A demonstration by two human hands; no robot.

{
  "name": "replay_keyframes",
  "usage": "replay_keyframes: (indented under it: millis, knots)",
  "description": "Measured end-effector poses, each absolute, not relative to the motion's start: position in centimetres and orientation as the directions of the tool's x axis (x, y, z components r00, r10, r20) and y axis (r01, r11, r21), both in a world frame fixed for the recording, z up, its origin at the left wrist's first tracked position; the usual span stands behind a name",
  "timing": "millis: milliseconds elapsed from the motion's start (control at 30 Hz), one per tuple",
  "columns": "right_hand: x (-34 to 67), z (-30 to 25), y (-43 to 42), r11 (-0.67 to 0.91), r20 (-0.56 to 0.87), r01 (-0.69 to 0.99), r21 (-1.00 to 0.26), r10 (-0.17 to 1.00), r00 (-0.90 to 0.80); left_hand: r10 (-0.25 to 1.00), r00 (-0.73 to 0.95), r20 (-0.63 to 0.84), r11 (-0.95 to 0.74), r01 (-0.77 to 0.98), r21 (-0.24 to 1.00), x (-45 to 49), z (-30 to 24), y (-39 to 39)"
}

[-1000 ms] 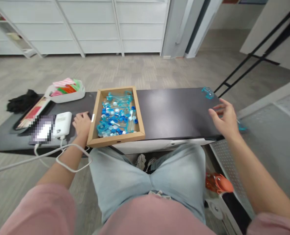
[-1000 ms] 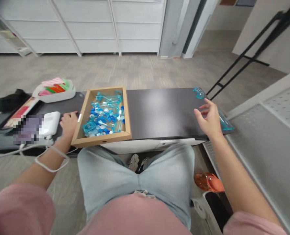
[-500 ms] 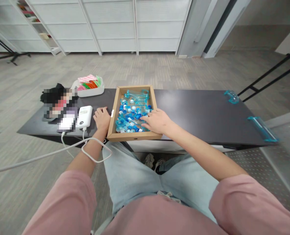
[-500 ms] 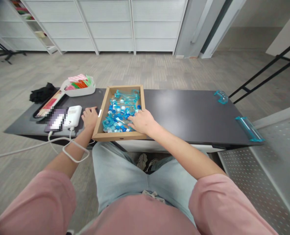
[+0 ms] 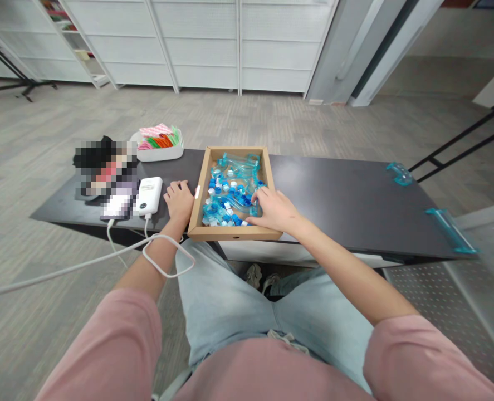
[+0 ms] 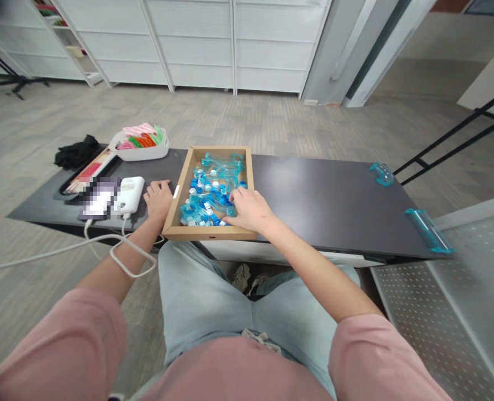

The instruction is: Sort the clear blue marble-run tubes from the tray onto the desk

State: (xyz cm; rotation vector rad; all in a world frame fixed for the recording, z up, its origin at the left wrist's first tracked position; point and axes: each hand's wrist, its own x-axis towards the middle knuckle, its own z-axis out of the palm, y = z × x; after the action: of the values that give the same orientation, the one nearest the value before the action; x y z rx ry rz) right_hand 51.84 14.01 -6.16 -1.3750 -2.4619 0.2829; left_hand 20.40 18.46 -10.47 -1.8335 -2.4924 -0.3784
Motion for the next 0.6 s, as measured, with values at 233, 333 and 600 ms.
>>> replay_keyframes:
  millis: [233, 333, 600]
  knots:
    - [52.9, -5.4, 13.8, 0.621, 0.214, 0.681, -0.387, 0.779, -0.589, 0.938, -0.307, 0.160, 0.281, 0.945, 0.166, 20.4, -10.5, 18.4]
    - [53.3, -5.2, 13.9, 0.671, 0.218, 0.638, -0.377, 0.734, -0.643, 0.939, -0.304, 0.163, 0.279, 0.947, 0.157, 20.4, -10.5, 18.4]
    - [54.1, -4.8, 14.9, 0.741, 0.194, 0.572, -0.352, 0.656, -0.730, 0.941, -0.300, 0.156, 0.276, 0.948, 0.162, 20.2, -10.7, 18.6]
